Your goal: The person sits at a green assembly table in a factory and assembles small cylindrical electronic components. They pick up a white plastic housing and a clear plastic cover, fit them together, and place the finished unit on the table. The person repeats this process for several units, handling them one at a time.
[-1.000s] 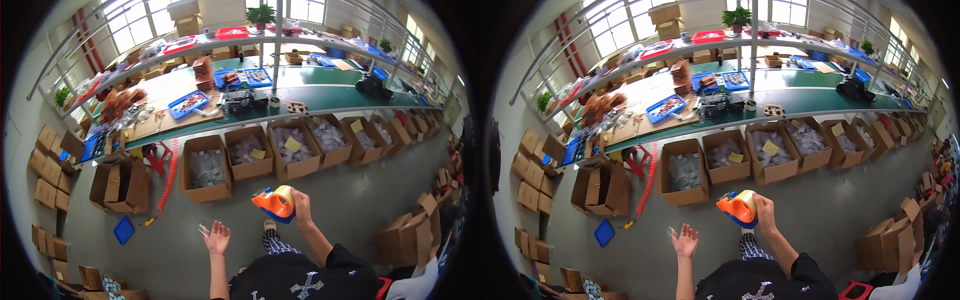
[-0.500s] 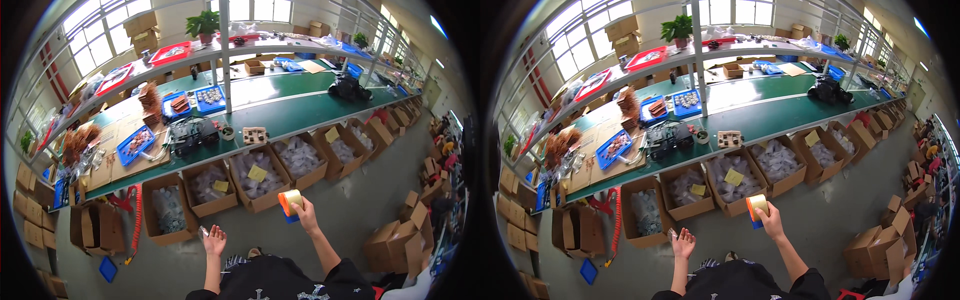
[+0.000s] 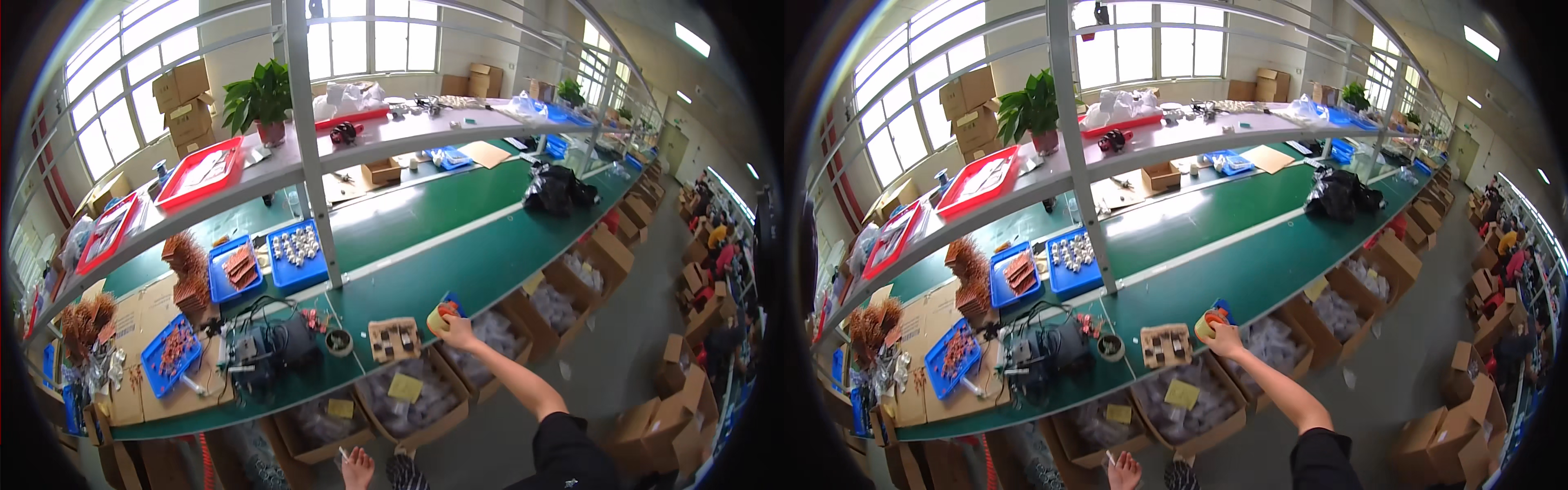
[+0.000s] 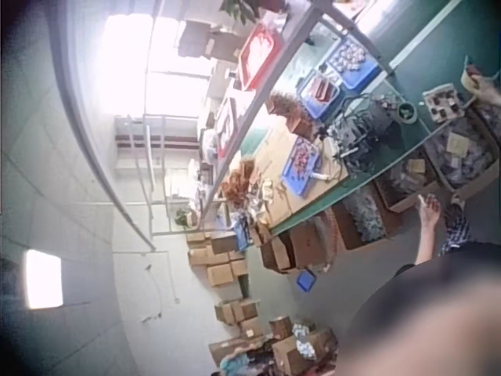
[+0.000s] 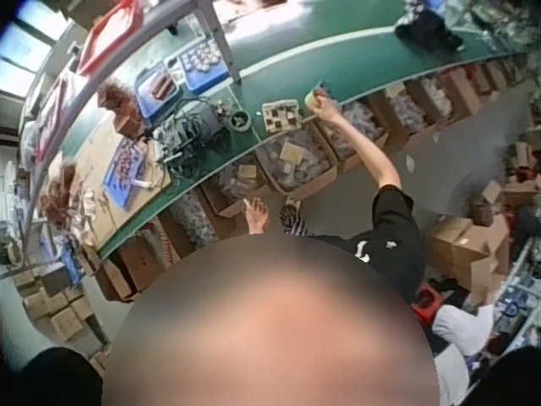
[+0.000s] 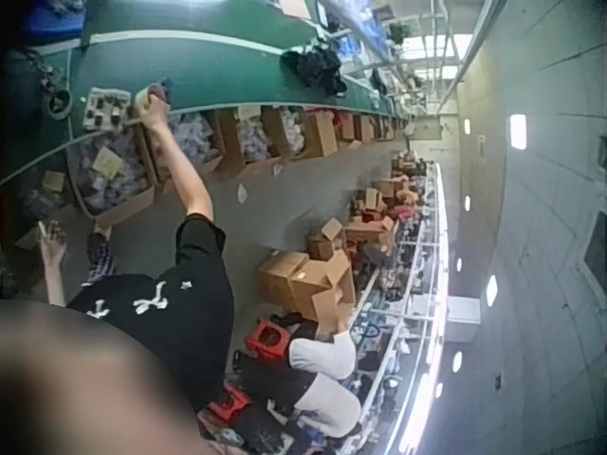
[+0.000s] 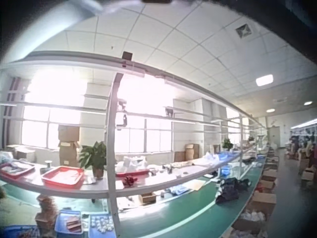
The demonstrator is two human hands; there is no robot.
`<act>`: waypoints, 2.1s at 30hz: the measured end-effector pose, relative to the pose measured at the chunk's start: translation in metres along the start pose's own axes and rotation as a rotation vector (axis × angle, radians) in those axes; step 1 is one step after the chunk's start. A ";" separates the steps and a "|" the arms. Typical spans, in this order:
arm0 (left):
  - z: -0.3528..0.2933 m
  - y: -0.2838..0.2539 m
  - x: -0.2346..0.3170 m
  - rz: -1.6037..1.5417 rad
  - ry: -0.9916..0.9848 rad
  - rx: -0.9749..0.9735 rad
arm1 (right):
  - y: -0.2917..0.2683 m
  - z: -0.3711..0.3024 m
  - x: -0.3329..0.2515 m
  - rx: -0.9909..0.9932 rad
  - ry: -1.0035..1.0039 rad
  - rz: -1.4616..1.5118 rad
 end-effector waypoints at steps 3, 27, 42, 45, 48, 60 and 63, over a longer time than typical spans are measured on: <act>-0.022 0.064 0.007 0.053 0.125 0.145 | 0.068 0.057 0.047 -0.086 0.023 -0.244; -0.057 0.410 -0.381 0.616 -1.001 -1.018 | -0.227 -0.218 0.133 0.278 0.562 1.052; -0.213 0.477 -0.680 0.482 -1.058 -1.477 | -0.481 -0.297 0.270 0.569 0.287 1.162; -0.208 0.483 -0.730 0.508 -1.147 -1.458 | -0.494 -0.289 0.306 0.536 0.212 1.344; -0.201 0.491 -0.783 0.462 -1.315 -1.440 | -0.498 -0.283 0.367 0.554 0.150 1.331; -0.203 0.566 -1.002 0.216 -2.042 -1.667 | -0.676 -0.278 0.509 0.461 0.060 0.966; -0.188 0.562 -1.058 0.226 -2.102 -1.524 | -0.691 -0.293 0.549 0.685 0.110 0.994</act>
Point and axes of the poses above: each hand's wrist, its own z-axis towards the middle knuckle, its own y-axis out of the palm, x = y × z, the point moved 1 cm from there along z, towards the middle knuckle, and after that the axes turned 5 degrees about x, right-handed, at the moved point
